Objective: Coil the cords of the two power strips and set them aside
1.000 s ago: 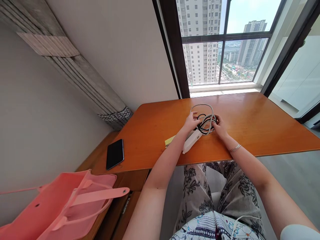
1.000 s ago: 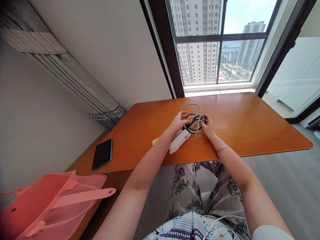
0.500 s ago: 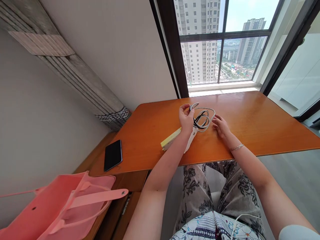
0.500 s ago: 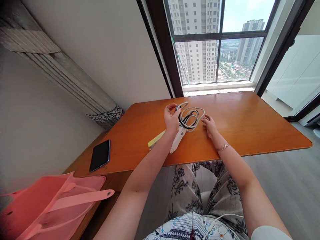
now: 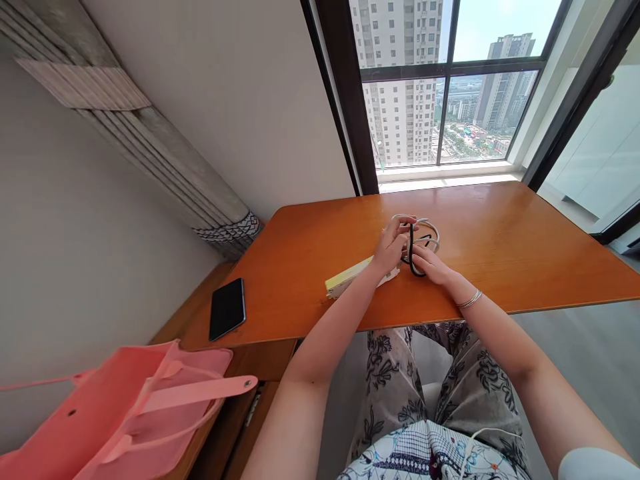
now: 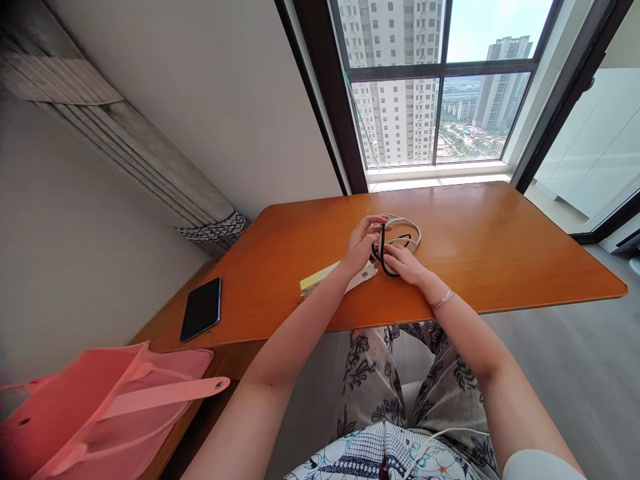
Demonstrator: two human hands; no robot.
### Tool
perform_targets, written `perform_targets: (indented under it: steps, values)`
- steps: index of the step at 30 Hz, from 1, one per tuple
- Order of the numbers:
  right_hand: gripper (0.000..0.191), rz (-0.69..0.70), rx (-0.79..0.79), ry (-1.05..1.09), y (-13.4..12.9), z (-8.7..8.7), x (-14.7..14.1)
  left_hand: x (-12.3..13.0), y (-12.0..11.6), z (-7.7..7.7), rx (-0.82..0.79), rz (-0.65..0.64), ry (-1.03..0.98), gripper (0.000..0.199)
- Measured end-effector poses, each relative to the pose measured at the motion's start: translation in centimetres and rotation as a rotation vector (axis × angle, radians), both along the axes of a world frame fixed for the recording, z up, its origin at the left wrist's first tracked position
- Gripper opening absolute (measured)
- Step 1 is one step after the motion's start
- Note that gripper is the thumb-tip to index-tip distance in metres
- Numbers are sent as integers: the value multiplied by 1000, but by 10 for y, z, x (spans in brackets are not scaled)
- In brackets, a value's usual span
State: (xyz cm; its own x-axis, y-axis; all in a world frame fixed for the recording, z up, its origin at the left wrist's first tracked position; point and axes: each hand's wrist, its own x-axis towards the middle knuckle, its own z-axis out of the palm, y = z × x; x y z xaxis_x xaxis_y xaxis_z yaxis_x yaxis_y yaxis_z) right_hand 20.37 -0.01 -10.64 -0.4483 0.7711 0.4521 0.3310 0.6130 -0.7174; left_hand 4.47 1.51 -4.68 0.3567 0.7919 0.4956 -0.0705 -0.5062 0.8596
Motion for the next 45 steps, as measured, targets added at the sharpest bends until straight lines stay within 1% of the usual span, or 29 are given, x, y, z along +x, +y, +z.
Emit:
perform_targets:
  steps: [3,5,8,10,12,14,16,17,18,19,21,23,25,27,29,30,32,35,37,39,42,45]
  values:
    - [68,3,-50,-7,-2,-1,3,-16,-1,4,-96,66,76,37]
    - [70,2,-43,-56,-5,0,1,-27,-3,4,-130,108,144,44]
    - [72,-24,30,-208,-11,4,-7,-43,-7,2,-142,145,270,53]
    - [74,-74,92,-310,-13,5,-14,-53,-12,-1,-98,188,378,58]
    - [65,-133,138,-371,-14,4,-20,-61,-20,-4,-38,257,542,68]
    - [55,-177,158,-386,-13,1,-23,-65,-31,-7,-3,332,763,87]
    - [53,-185,144,-348,-10,-3,-22,-64,-41,-10,-7,386,981,106]
    - [54,-177,125,-303,-8,-4,-22,-63,-45,-11,-18,400,1067,109]
    - [54,-168,98,-236,-7,-5,-20,-62,-49,-12,-26,406,1134,106]
    - [52,-163,62,-144,-6,-5,-19,-61,-50,-12,-27,413,1184,99]
    - [47,-166,-46,94,-4,-2,-14,-61,-50,-12,-8,437,1241,79]
    - [47,-192,-152,347,-3,4,-7,-64,-45,-12,19,457,1254,63]
    - [46,-255,-192,537,0,13,6,-70,-38,-12,32,450,1237,54]
    - [40,-367,-158,645,7,20,25,-77,-31,-12,36,434,1214,54]
    - [30,-513,-129,723,17,23,49,-83,-25,-14,36,441,1192,57]
    - [27,-590,-131,774,24,22,62,-86,-23,-15,38,452,1178,58]
    - [28,-732,-192,878,36,18,87,-90,-18,-16,47,474,1141,59]
    - [35,-851,-239,910,52,8,115,-94,-11,-17,87,516,1098,59]
    - [41,-934,-277,908,59,2,128,-96,-5,-19,111,565,1094,57]
    - [43,-994,-340,859,61,-3,138,-99,1,-21,113,628,1105,56]
    - [40,-1021,-447,708,56,-5,152,-103,7,-25,104,710,1127,56]
    - [38,-977,-512,584,44,-3,167,-107,11,-25,110,701,1157,57]
